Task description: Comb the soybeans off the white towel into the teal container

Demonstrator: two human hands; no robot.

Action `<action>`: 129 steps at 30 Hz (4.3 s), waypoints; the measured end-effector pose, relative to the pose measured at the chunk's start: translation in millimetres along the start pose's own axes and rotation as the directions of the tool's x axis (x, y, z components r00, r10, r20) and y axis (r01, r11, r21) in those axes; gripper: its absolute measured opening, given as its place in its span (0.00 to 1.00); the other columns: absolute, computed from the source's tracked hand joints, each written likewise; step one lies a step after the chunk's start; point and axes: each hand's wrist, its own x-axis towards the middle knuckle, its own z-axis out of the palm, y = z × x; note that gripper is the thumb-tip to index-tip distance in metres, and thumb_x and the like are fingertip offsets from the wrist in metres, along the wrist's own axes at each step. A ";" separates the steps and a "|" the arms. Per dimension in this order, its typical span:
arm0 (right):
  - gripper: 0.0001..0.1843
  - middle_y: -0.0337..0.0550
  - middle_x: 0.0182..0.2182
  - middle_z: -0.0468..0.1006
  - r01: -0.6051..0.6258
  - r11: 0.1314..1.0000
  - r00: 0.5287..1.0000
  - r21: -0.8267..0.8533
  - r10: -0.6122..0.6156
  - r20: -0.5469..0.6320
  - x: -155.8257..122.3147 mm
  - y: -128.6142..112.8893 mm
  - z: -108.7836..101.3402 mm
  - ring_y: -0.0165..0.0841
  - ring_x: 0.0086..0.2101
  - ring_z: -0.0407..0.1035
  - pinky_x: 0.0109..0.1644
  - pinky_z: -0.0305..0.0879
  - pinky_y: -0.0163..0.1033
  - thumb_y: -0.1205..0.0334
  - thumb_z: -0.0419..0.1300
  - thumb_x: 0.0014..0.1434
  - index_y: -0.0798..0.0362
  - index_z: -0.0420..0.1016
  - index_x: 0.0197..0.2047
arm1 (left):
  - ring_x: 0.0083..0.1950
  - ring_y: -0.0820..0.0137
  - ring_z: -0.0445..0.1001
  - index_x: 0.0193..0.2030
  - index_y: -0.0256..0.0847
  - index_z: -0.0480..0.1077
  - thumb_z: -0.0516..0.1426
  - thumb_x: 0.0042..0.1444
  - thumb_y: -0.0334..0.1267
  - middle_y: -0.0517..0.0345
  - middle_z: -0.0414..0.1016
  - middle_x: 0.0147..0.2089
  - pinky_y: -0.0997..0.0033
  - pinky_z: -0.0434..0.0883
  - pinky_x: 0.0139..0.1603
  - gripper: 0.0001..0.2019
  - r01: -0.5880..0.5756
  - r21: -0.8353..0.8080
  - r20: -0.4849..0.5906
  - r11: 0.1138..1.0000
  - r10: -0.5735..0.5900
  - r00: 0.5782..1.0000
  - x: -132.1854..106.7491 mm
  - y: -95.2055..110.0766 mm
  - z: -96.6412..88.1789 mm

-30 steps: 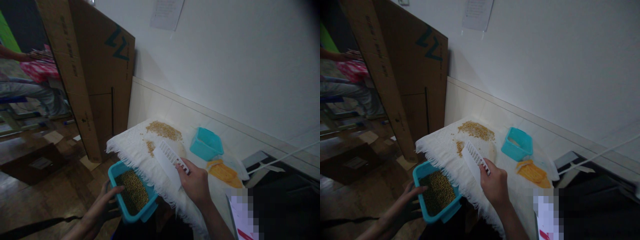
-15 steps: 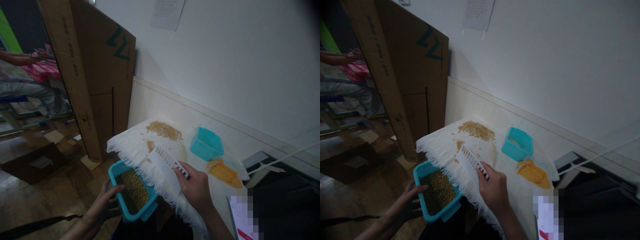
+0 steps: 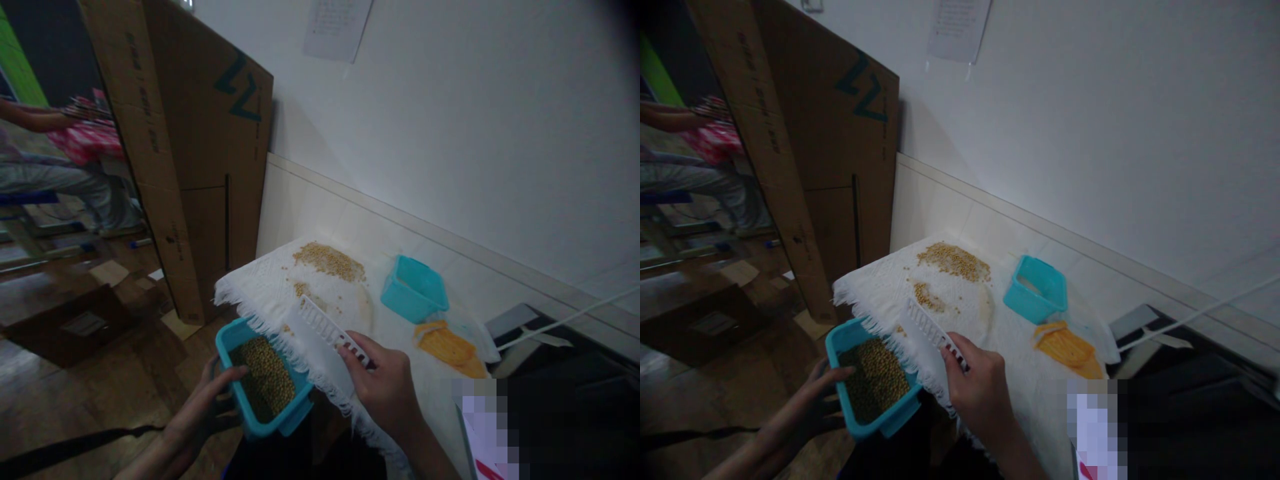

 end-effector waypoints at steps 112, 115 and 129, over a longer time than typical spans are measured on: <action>0.14 0.48 0.37 0.92 -0.030 1.000 0.996 -0.001 0.029 -0.084 24.8 19.9 18.9 0.43 0.33 0.88 0.38 0.84 0.39 0.63 0.61 0.65 0.51 0.91 0.43 | 0.33 0.60 0.83 0.77 0.55 0.52 0.69 0.58 0.52 0.55 0.80 0.42 0.60 0.79 0.37 0.45 -0.041 0.025 -0.021 0.999 0.041 0.999 0.9 9.6 -2.1; 0.14 0.47 0.37 0.92 -0.025 0.999 0.996 0.020 0.027 -0.084 23.2 16.7 23.2 0.43 0.33 0.88 0.39 0.84 0.39 0.64 0.62 0.65 0.50 0.91 0.43 | 0.32 0.59 0.83 0.76 0.54 0.53 0.69 0.59 0.51 0.56 0.79 0.40 0.61 0.79 0.35 0.43 -0.039 0.030 -0.035 0.999 0.040 0.999 4.1 8.8 -3.2; 0.13 0.45 0.34 0.91 -0.057 0.998 0.992 0.027 0.060 -0.113 35.3 6.7 22.9 0.40 0.28 0.85 0.35 0.83 0.38 0.62 0.63 0.65 0.49 0.91 0.45 | 0.36 0.57 0.86 0.73 0.54 0.55 0.69 0.58 0.48 0.52 0.81 0.43 0.57 0.82 0.37 0.40 -0.057 0.017 -0.067 0.998 0.058 0.996 4.1 14.3 -3.3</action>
